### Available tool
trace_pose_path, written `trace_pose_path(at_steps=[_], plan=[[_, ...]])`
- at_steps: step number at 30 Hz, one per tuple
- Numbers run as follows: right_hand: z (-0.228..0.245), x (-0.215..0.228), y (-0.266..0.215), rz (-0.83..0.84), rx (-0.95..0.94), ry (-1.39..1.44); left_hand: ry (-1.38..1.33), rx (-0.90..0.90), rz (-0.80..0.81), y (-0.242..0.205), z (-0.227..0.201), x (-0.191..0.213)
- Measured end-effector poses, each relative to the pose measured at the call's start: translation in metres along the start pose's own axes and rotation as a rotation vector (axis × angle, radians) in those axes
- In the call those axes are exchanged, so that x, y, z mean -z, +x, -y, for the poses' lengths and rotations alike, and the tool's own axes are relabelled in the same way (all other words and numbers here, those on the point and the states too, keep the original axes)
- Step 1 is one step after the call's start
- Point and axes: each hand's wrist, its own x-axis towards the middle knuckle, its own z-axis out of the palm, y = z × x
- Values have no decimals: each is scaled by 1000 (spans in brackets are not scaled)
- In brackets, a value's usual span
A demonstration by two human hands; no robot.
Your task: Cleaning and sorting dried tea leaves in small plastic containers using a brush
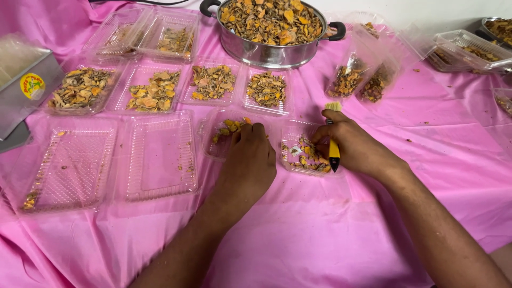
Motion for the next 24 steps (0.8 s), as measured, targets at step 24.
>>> trace_pose_path(at_steps=[24], plan=[[42,14,-23,-290,312,595,-1054,188,146,3,-37,47]])
